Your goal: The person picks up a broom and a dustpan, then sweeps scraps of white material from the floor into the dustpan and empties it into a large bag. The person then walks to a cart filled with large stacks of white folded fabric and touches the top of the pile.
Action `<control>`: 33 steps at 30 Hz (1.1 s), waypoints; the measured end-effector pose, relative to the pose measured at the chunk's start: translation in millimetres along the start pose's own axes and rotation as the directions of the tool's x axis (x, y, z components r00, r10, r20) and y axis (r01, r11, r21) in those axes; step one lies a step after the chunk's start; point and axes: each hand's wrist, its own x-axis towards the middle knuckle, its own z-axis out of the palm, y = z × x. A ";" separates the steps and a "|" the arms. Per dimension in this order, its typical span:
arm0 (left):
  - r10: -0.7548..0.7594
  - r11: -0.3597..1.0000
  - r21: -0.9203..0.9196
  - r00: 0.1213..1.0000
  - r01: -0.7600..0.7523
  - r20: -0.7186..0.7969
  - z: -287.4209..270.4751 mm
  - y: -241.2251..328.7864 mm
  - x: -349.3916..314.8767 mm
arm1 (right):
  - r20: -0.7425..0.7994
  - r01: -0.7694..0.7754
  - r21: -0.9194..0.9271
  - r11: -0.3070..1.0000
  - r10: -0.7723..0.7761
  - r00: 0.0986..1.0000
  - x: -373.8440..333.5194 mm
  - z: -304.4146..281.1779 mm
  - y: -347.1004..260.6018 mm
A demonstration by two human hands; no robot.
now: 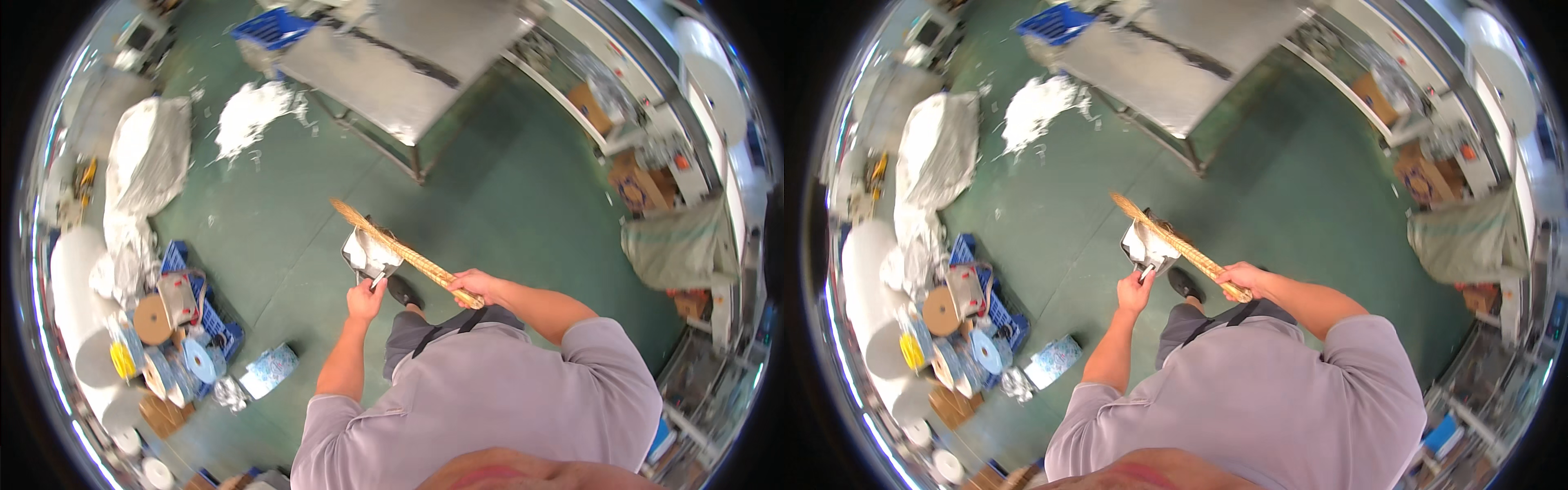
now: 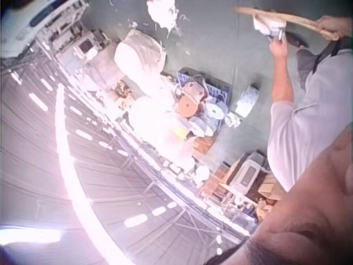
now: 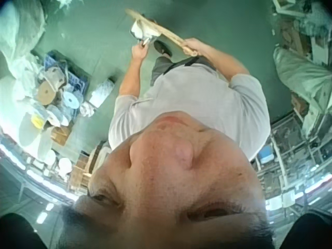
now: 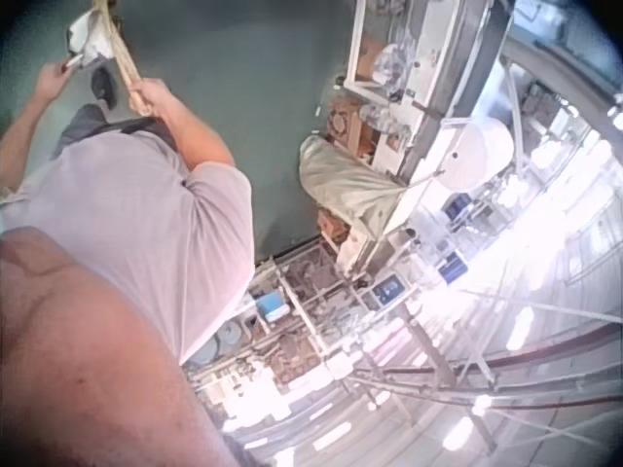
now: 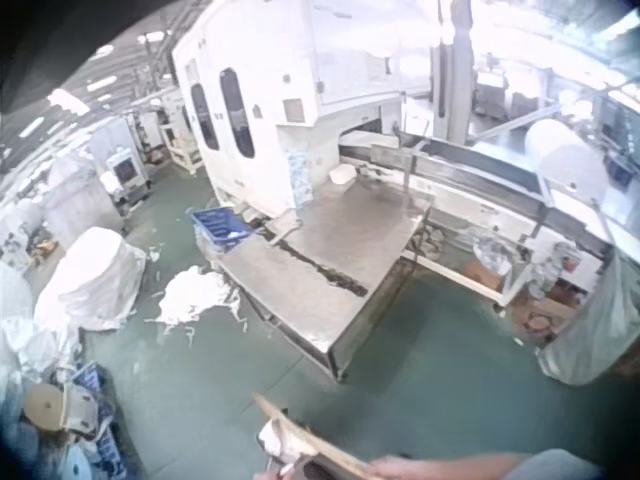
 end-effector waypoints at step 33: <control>-0.712 0.555 -0.711 0.688 0.432 -0.138 -323.2 -352.6 441.2 | -0.581 0.485 0.632 0.604 -0.046 0.813 646.0 145.7 -662.5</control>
